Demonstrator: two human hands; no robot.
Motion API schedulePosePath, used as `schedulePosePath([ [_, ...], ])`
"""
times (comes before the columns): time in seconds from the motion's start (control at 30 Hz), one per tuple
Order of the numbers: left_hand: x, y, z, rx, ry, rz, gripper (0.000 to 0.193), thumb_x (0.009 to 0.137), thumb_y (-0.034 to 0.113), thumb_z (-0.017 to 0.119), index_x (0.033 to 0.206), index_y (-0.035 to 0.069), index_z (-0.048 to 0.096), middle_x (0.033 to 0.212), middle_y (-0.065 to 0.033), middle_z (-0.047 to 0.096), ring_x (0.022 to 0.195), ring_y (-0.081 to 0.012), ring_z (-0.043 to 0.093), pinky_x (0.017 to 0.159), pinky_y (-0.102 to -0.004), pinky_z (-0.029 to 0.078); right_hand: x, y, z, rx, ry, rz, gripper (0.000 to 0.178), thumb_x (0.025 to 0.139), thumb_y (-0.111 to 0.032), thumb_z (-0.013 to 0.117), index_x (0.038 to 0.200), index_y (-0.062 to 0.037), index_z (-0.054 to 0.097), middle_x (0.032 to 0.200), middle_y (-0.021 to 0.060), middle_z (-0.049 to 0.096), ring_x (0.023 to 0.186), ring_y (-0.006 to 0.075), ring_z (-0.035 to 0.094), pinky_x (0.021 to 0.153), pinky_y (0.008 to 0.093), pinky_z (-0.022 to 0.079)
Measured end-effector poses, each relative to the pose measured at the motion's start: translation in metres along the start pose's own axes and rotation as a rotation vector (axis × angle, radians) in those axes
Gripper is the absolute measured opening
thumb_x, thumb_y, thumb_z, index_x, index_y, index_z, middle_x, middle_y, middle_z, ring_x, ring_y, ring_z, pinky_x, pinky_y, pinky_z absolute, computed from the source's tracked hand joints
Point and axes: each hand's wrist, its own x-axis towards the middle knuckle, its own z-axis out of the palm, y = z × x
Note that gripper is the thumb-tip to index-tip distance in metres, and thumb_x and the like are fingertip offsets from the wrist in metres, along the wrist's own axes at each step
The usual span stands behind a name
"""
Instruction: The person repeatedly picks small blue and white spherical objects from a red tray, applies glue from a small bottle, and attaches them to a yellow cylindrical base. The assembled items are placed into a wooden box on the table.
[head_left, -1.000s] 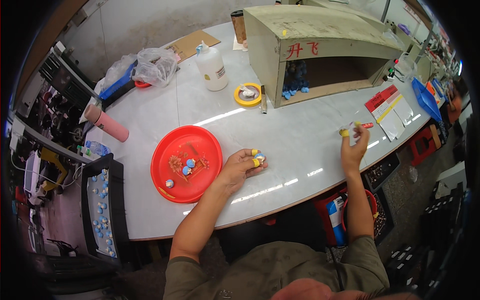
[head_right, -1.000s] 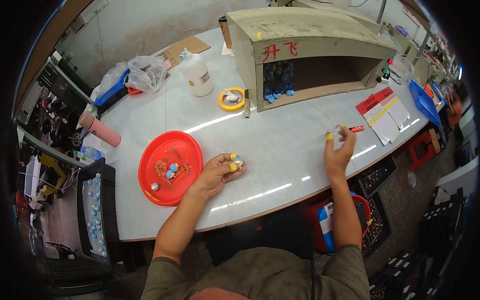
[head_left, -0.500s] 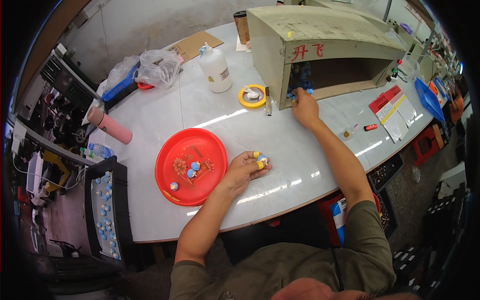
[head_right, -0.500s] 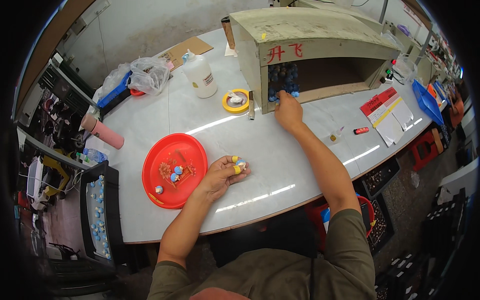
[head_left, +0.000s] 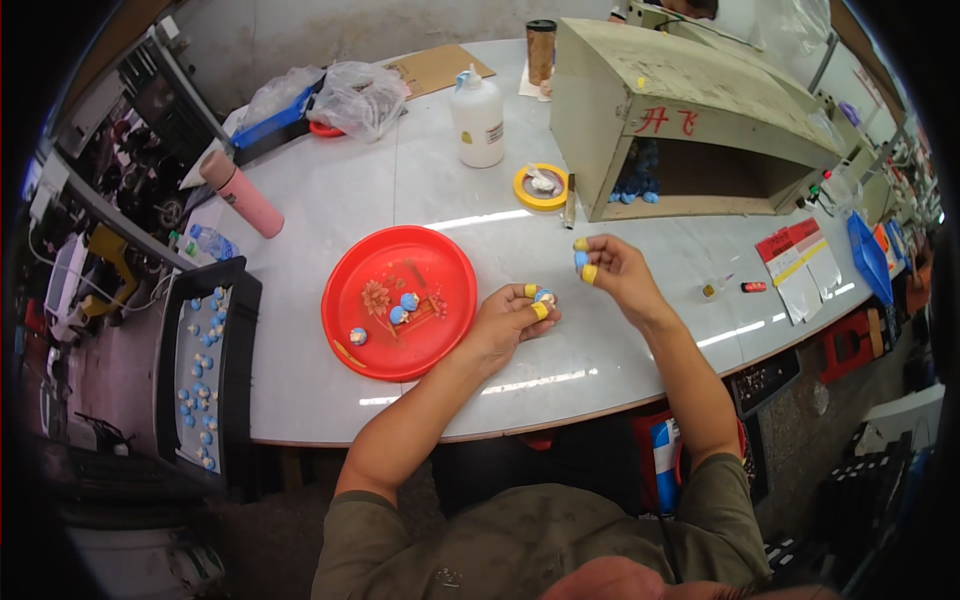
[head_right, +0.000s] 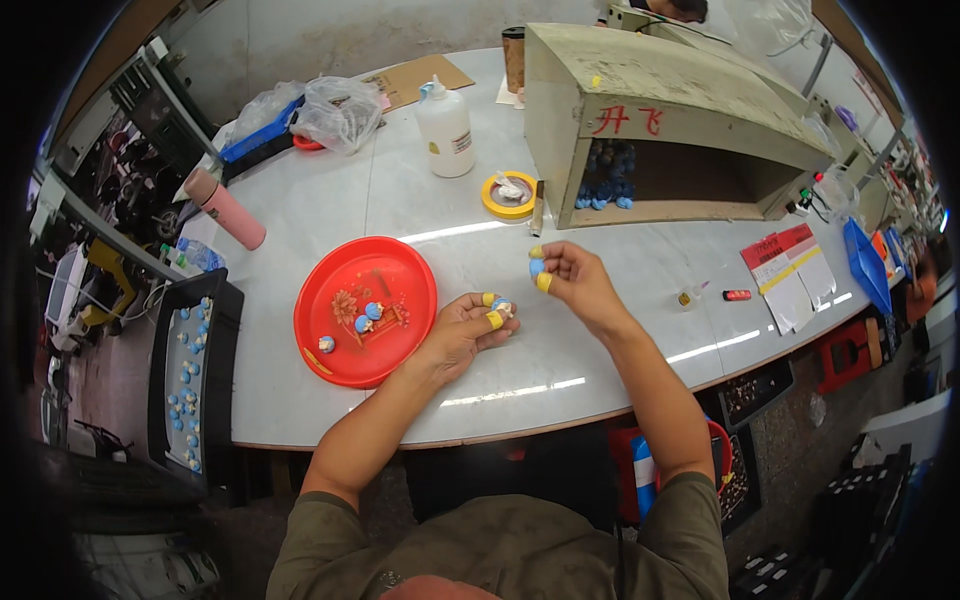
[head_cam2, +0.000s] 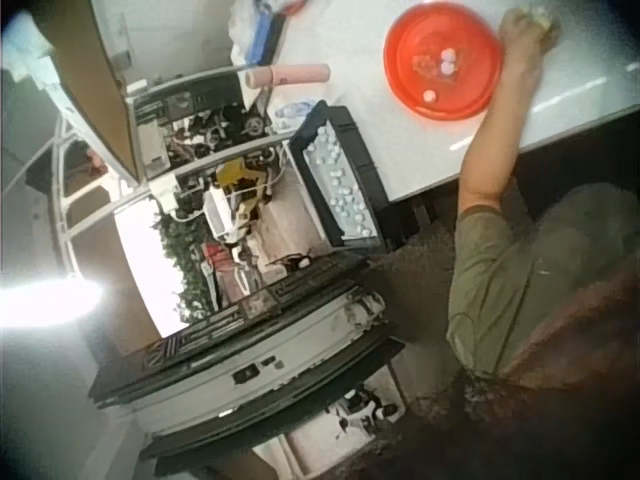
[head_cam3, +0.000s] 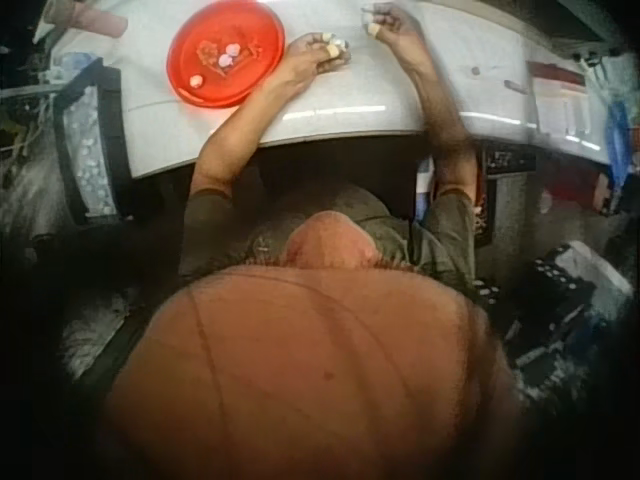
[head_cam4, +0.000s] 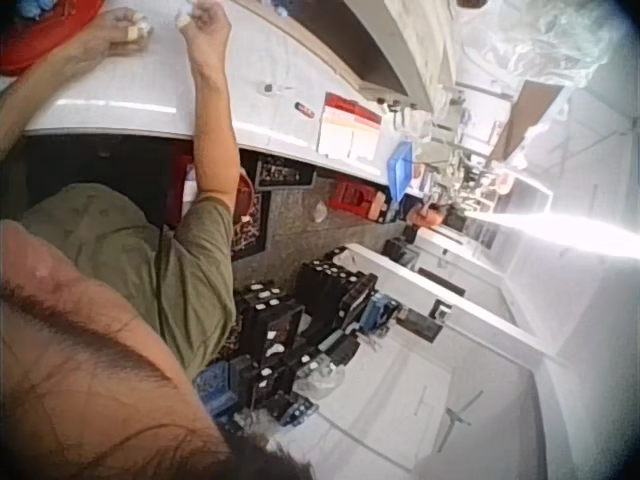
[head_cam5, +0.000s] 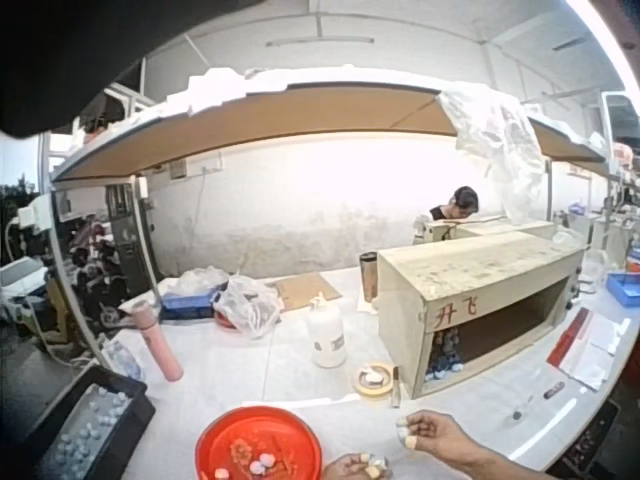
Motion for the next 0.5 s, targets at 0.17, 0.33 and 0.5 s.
schedulePosePath([
  [0.17, 0.002, -0.001, 0.001, -0.062, -0.019, 0.031, 0.031, 0.095, 0.008, 0.067, 0.120, 0.004, 0.050, 0.115, -0.0111, 0.067, 0.104, -0.0199, 0.067, 0.088, -0.0281, 0.056, -0.023, 0.012, 0.036, 0.105, -0.081, 0.045, 0.035, 0.088, -0.003, 0.072, 0.120, 0.0010, 0.059, 0.100, 0.0024, 0.062, 0.091, 0.0083, 0.059, 0.084, 0.0224, 0.050],
  [0.33, 0.004, -0.007, -0.002, -0.050, -0.022, 0.052, 0.030, 0.097, 0.005, 0.062, 0.123, 0.003, 0.049, 0.115, -0.0119, 0.065, 0.104, -0.0185, 0.067, 0.091, -0.0290, 0.056, -0.021, 0.037, 0.039, 0.031, -0.070, -0.010, 0.035, 0.088, -0.005, 0.073, 0.120, 0.0017, 0.059, 0.100, 0.0032, 0.060, 0.092, 0.0094, 0.057, 0.084, 0.0241, 0.051],
  [0.5, 0.004, -0.001, -0.001, -0.133, -0.032, -0.007, 0.028, 0.100, 0.007, 0.058, 0.126, 0.001, 0.050, 0.118, -0.0117, 0.064, 0.107, -0.0176, 0.065, 0.093, -0.0291, 0.056, -0.018, 0.037, 0.032, 0.042, -0.057, 0.026, 0.037, 0.088, -0.005, 0.073, 0.121, 0.0021, 0.058, 0.105, 0.0053, 0.061, 0.095, 0.0109, 0.058, 0.086, 0.0253, 0.051],
])
